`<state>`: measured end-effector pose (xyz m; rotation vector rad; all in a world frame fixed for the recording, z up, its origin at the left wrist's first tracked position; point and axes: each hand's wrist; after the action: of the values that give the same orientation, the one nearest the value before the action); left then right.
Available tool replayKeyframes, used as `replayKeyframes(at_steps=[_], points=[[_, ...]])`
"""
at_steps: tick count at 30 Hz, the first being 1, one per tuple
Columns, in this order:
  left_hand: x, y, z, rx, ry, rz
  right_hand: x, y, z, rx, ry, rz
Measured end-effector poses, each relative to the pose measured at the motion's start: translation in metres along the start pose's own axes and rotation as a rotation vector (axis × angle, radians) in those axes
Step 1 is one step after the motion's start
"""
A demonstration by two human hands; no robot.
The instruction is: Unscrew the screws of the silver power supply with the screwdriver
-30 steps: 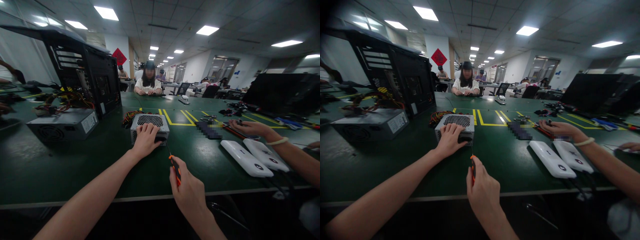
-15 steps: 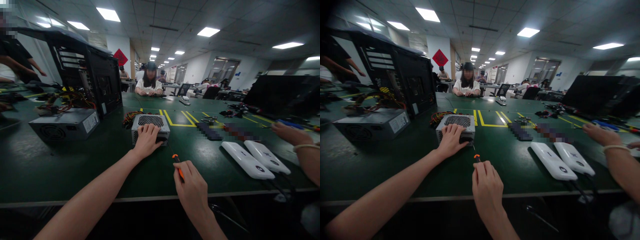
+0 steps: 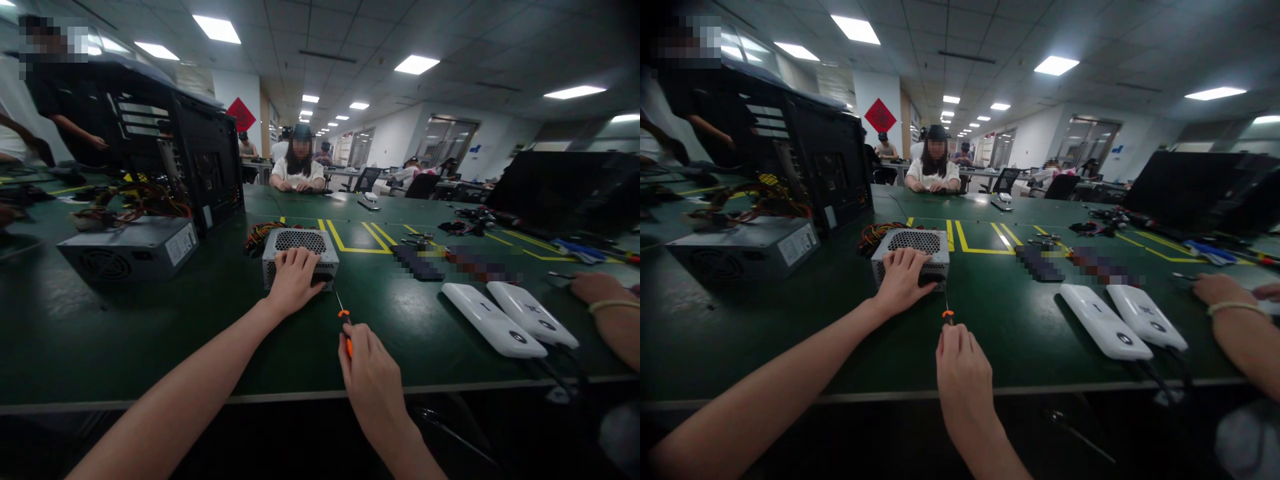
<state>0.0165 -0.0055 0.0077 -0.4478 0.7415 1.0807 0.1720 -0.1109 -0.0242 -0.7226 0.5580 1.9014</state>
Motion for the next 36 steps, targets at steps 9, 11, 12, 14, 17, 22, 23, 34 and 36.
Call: replayKeyframes(at_steps=[9,11,12,14,17,22,23,34,36], points=[[0.002,-0.001,-0.001,-0.009,-0.016,0.001,-0.010,-0.004,0.010,0.053,-0.005,0.198],[0.003,-0.001,0.000,-0.007,-0.017,-0.003,-0.013,-0.009,0.010,0.107,0.025,0.190],[0.003,-0.001,0.000,-0.005,-0.017,-0.005,-0.013,-0.011,0.009,0.121,0.022,0.169],[0.002,-0.001,0.000,-0.003,-0.016,-0.007,-0.011,-0.012,0.006,0.108,-0.004,0.116],[0.002,-0.001,0.000,-0.006,-0.014,-0.006,-0.006,-0.009,0.004,0.000,-0.036,0.040],[0.003,-0.001,-0.001,-0.003,-0.012,0.013,-0.001,-0.002,0.006,-0.097,-0.014,-0.041],[0.003,-0.001,-0.001,-0.004,-0.011,0.014,-0.001,-0.002,0.006,-0.088,0.003,-0.030],[0.003,0.000,0.000,-0.006,-0.020,0.006,-0.002,-0.004,0.007,0.056,-0.030,0.067],[0.003,0.000,0.000,-0.012,-0.025,0.011,-0.002,-0.004,0.007,0.000,-0.037,0.020]])
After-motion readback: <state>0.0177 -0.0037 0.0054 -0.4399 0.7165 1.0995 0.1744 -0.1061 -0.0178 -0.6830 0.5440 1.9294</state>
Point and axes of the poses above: each hand's wrist, its own z-axis towards the middle knuckle, its own x-axis out of the palm, y = z × x
